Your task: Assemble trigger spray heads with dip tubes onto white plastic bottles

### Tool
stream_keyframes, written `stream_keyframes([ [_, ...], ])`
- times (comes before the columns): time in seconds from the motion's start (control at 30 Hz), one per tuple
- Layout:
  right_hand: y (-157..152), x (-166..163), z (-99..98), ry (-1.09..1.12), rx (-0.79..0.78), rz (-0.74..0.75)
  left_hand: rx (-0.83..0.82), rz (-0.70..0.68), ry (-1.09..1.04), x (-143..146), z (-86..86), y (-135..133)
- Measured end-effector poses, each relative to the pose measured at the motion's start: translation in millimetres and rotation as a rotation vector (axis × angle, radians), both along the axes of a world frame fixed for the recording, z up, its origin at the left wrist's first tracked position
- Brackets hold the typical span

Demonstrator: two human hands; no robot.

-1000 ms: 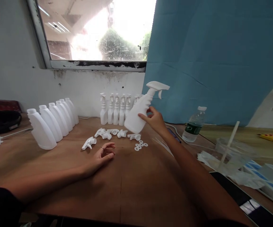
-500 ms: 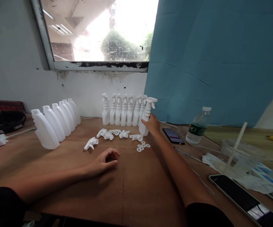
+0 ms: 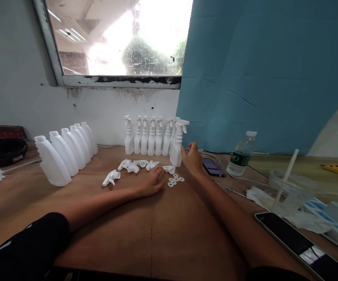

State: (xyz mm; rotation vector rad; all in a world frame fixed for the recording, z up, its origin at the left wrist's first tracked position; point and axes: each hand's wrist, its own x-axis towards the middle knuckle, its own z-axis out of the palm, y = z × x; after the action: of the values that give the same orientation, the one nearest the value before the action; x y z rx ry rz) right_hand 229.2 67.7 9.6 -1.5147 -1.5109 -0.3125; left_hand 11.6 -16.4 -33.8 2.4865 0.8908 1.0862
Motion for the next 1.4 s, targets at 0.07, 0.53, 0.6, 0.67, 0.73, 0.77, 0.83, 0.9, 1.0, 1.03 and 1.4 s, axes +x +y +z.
stream_keyframes([
  [0.07,-20.4,9.4,-16.0,-0.128,-0.016,0.099,0.146,0.049,0.110,17.2,-1.0,21.8],
  [0.53,-65.9,19.0,-56.5,-0.243,-0.280,0.472,0.178,0.130,0.176,13.0,-2.4,17.4],
  [0.6,-64.2,20.9,-57.4,-0.179,-0.267,0.444,0.155,0.121,0.119,-2.4,1.2,-0.9],
  [0.67,-65.5,19.4,-56.7,-0.115,-0.251,0.416,0.057,0.087,0.042,-19.8,5.3,-20.7],
  [0.73,-72.0,11.8,-53.1,-0.048,-0.220,0.421,-0.102,0.023,0.015,-36.5,9.1,-38.8],
  [0.77,-77.6,5.5,-50.3,-0.011,-0.195,0.444,-0.173,-0.019,0.031,-43.5,10.6,-46.2],
  [0.83,-92.6,-11.1,-43.5,0.062,-0.127,0.533,-0.254,-0.109,0.084,-53.6,12.3,-56.3],
  [0.9,-110.3,-29.6,-36.9,0.072,-0.052,0.639,-0.286,-0.157,0.110,-58.2,12.0,-60.5],
  [1.0,-132.3,-51.3,-31.5,0.004,0.052,0.810,-0.319,-0.121,0.033,-58.4,9.7,-60.8],
  [1.03,-136.9,-55.2,-31.2,-0.028,0.077,0.859,-0.314,-0.098,-0.007,-58.1,8.9,-60.6],
  [1.4,-144.2,-53.4,-33.4,-0.280,0.135,1.076,0.122,-0.243,0.145,-76.1,5.6,-68.7],
])
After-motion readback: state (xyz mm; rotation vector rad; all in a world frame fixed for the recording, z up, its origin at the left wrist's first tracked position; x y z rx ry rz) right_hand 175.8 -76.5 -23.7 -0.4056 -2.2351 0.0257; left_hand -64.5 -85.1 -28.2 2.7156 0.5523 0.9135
